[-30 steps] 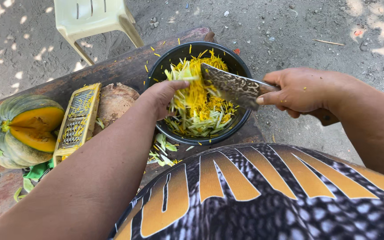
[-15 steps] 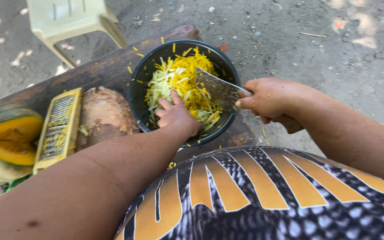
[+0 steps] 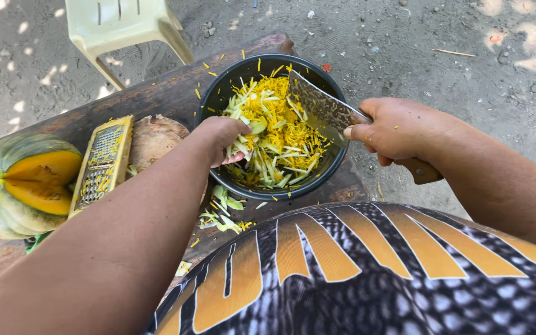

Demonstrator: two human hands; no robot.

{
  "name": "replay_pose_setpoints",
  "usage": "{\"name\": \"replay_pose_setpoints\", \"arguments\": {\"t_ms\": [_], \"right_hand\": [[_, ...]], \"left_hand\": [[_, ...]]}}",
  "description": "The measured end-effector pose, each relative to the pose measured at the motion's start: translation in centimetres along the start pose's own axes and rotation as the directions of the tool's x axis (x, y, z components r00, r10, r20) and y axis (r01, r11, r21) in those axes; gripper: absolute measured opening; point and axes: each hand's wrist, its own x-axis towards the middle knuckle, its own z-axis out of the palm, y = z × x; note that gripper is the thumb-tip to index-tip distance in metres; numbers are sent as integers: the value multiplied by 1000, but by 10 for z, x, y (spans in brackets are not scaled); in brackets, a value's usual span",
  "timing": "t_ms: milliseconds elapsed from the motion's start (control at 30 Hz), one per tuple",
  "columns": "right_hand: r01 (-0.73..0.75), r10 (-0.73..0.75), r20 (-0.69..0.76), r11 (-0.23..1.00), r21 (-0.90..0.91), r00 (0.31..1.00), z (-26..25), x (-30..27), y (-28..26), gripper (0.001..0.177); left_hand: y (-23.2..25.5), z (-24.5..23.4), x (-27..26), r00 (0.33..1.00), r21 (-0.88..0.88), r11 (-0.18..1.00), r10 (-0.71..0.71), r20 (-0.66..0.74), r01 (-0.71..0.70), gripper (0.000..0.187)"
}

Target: The person uses a cleaver to scrape shreds from a pumpkin on a wooden board, then gathers the shredded pieces and places them into a bowl containing other grated vegetables.

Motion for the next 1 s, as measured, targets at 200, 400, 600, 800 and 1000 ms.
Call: {"name": "replay_pose_setpoints", "arguments": {"t_ms": [200,400,600,800,1000], "right_hand": [[-139,136,-40,985,-106,990,-7,-5,-14,28],[-34,4,-136,975,-221,991,-2,-7,-25,33],[-149,124,-120,963,-223,985,-11,-18,-38,31],[94,-124,-111,966,-242,986,0,30,-23,31],[151,-148,41,891,-427,988,-27,18,-11,31]], "left_hand": [[14,0,-26,995,-4,996,-89,-34,89,27],[18,11,-40,894,807,579,414,-172,-114,53],[-2,41,-47,804,990,43,588,85,-136,30],[2,53,-43,882,992,111,471,4,-64,40],[1,50,-65,881,984,167,473,-18,-69,34]]}}
